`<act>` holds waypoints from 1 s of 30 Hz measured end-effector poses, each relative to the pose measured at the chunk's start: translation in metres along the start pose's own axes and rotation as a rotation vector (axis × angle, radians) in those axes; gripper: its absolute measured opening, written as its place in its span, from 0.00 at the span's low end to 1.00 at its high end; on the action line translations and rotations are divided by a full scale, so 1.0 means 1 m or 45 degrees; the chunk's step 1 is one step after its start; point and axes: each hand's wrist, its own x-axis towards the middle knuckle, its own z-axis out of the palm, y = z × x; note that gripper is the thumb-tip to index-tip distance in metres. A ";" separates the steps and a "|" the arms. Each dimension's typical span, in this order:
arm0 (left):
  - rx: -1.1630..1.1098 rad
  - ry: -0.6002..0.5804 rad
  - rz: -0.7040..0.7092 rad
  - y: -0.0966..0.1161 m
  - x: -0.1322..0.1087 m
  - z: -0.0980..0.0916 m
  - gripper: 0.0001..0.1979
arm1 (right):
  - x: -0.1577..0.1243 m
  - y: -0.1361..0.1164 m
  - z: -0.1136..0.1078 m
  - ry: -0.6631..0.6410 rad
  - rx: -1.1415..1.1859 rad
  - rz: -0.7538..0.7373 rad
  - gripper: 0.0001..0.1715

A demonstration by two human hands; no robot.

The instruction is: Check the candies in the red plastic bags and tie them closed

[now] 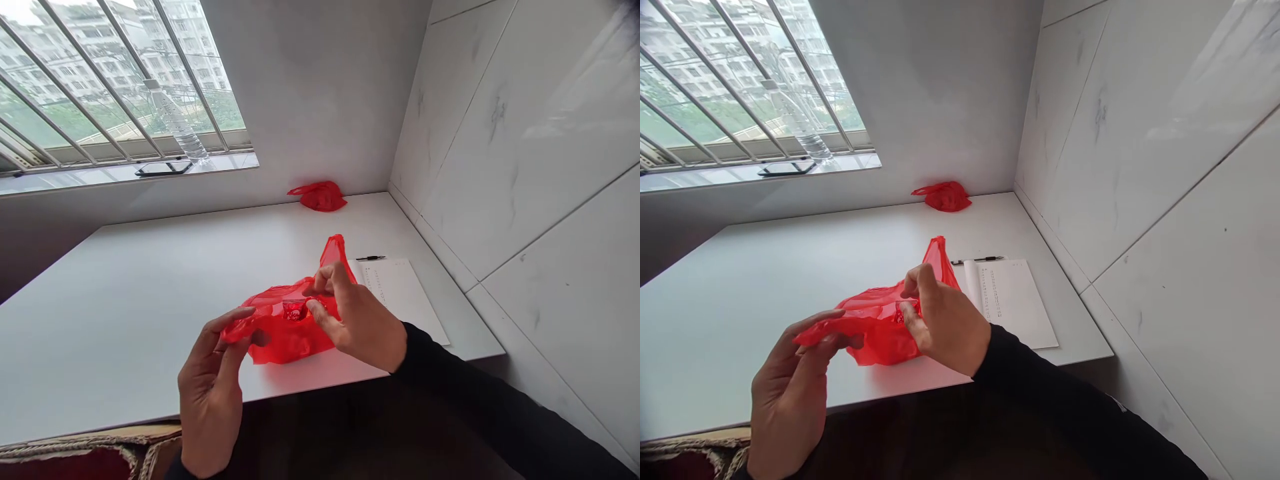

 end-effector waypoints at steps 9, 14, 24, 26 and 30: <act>0.043 0.177 -0.283 0.014 0.003 0.008 0.18 | -0.008 0.010 0.011 -0.410 -0.683 0.066 0.17; -0.404 0.101 -0.391 0.012 0.014 0.002 0.15 | -0.013 -0.001 0.005 -0.210 -0.653 0.124 0.14; -0.311 -0.041 -0.457 0.026 0.011 0.005 0.23 | -0.006 0.001 0.011 -0.532 -0.809 0.216 0.22; -0.194 -0.096 -0.461 0.028 0.009 0.005 0.28 | -0.001 0.003 0.009 -0.452 -0.794 0.289 0.31; 0.049 -0.247 -0.405 0.025 0.007 0.006 0.31 | 0.004 0.002 0.003 -0.324 -0.805 0.413 0.39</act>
